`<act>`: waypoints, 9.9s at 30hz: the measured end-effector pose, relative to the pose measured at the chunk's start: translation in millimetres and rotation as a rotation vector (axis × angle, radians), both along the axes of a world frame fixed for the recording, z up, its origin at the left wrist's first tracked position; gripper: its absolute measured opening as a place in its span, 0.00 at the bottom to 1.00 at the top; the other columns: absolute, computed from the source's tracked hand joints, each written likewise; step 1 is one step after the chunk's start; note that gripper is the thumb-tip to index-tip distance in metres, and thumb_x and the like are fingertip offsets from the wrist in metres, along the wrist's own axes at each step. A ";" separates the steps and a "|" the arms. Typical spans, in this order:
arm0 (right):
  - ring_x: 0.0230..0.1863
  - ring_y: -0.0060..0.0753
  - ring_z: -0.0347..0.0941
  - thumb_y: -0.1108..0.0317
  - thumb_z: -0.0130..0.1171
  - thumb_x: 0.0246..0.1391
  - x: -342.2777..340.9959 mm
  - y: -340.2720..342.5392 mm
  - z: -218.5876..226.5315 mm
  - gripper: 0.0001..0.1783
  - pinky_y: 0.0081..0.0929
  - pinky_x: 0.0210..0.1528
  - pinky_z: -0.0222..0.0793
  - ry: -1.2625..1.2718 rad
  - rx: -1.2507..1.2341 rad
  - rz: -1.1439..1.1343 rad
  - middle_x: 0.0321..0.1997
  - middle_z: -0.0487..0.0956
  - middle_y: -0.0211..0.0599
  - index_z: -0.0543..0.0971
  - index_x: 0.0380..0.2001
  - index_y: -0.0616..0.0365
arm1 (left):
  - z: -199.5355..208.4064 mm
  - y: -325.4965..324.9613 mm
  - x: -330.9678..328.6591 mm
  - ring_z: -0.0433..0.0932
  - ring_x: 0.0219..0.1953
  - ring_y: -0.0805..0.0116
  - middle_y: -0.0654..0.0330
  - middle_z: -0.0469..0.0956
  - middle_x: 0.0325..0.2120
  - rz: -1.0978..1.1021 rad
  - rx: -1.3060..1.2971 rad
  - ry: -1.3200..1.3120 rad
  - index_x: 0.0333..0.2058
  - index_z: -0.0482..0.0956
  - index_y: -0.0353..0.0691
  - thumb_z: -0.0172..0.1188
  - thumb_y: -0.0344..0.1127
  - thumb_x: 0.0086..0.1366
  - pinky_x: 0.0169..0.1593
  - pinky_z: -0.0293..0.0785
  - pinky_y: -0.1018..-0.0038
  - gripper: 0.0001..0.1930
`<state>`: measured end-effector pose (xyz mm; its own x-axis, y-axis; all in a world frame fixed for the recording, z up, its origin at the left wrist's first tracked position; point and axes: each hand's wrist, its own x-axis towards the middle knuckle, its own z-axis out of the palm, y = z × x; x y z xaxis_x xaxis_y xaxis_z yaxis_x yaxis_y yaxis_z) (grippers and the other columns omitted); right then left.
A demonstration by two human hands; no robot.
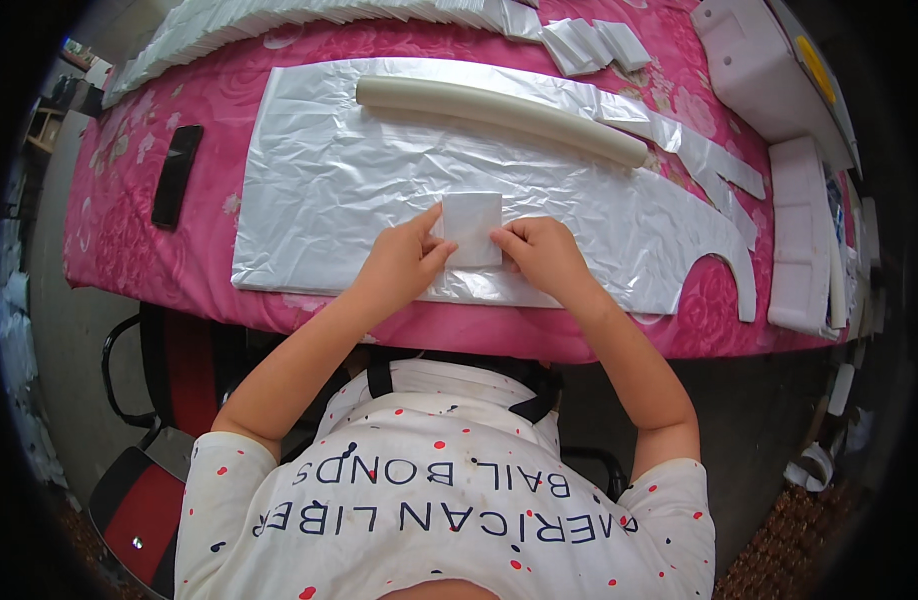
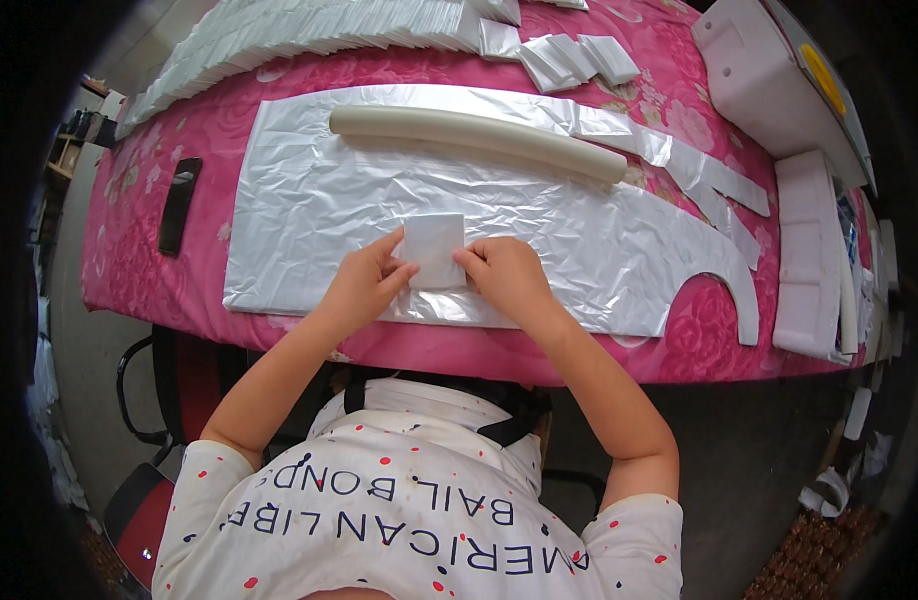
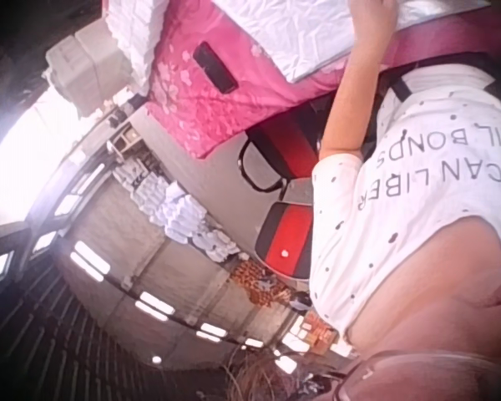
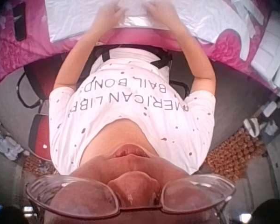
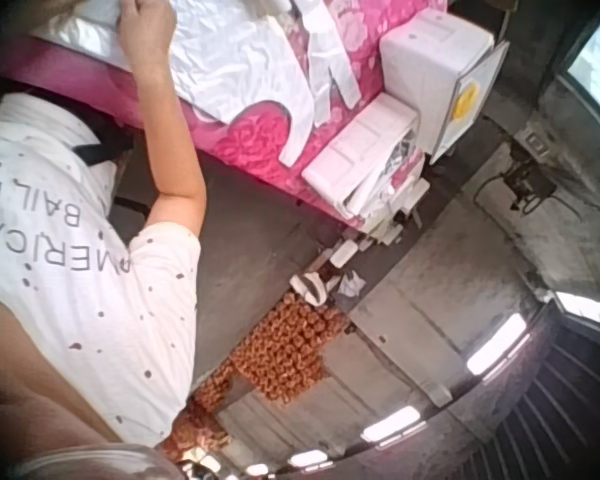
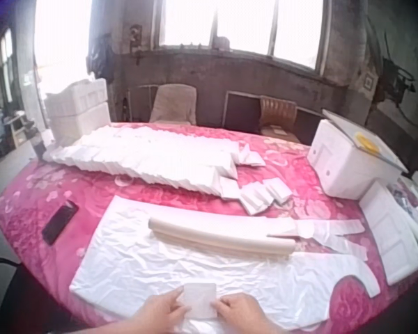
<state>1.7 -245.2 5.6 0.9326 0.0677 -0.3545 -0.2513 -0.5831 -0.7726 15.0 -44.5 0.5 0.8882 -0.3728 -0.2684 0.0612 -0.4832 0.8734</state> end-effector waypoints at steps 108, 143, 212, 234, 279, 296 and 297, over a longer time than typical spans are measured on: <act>0.31 0.27 0.74 0.52 0.66 0.44 292.3 -257.3 13.0 0.30 0.26 0.32 0.70 0.081 0.509 -0.162 0.34 0.78 0.35 0.74 0.43 0.65 | 11.1 -199.9 226.5 0.60 0.57 0.66 0.53 0.64 0.52 0.461 -0.644 0.465 0.55 0.56 0.28 0.55 0.38 0.61 0.60 0.51 0.72 0.29; 0.43 0.29 0.72 0.53 0.69 0.40 245.3 -163.2 -17.3 0.36 0.26 0.45 0.67 -0.151 0.371 -0.239 0.44 0.75 0.40 0.69 0.49 0.63 | -28.2 -247.4 249.3 0.73 0.41 0.63 0.52 0.71 0.43 0.730 -0.371 0.269 0.49 0.64 0.30 0.62 0.40 0.56 0.42 0.70 0.67 0.27; 0.18 0.24 0.62 0.38 0.50 0.50 458.4 -212.4 -30.0 0.32 0.23 0.19 0.57 -0.159 0.000 -0.735 0.21 0.72 0.33 0.75 0.29 0.61 | -33.6 -0.4 55.6 0.78 0.39 0.66 0.64 0.79 0.36 -0.135 -0.394 0.037 0.37 0.78 0.48 0.62 0.37 0.43 0.47 0.70 0.70 0.18; 0.44 0.44 0.72 0.44 0.59 0.46 469.4 -117.2 -9.4 0.28 0.34 0.48 0.65 -0.732 -0.437 -0.559 0.39 0.77 0.48 0.76 0.37 0.61 | -51.6 3.1 59.2 0.77 0.40 0.64 0.62 0.79 0.36 -0.175 -0.326 -0.126 0.37 0.79 0.45 0.61 0.35 0.46 0.48 0.70 0.68 0.16; 0.54 0.48 0.61 0.49 0.74 0.25 21.2 -9.2 -18.7 0.66 0.49 0.63 0.42 -0.496 0.155 0.262 0.58 0.65 0.40 0.46 0.64 0.57 | 27.5 12.8 39.4 0.54 0.61 0.47 0.45 0.52 0.60 -0.283 0.032 -0.494 0.62 0.39 0.34 0.72 0.39 0.39 0.62 0.51 0.63 0.58; 0.49 0.50 0.67 0.79 0.56 0.34 34.9 -57.1 13.7 0.29 0.36 0.53 0.62 -0.525 0.163 0.181 0.46 0.72 0.46 0.69 0.47 0.59 | 23.4 -37.5 61.3 0.67 0.46 0.46 0.46 0.69 0.43 -0.310 -0.095 -0.554 0.58 0.54 0.33 0.61 0.25 0.45 0.52 0.64 0.61 0.39; 0.49 0.51 0.66 0.79 0.56 0.34 45.5 -69.6 15.2 0.29 0.36 0.53 0.62 -0.551 0.126 0.162 0.46 0.72 0.47 0.69 0.47 0.60 | 32.3 -49.1 74.4 0.67 0.46 0.46 0.46 0.69 0.43 -0.324 -0.110 -0.551 0.58 0.54 0.33 0.61 0.24 0.45 0.51 0.64 0.62 0.39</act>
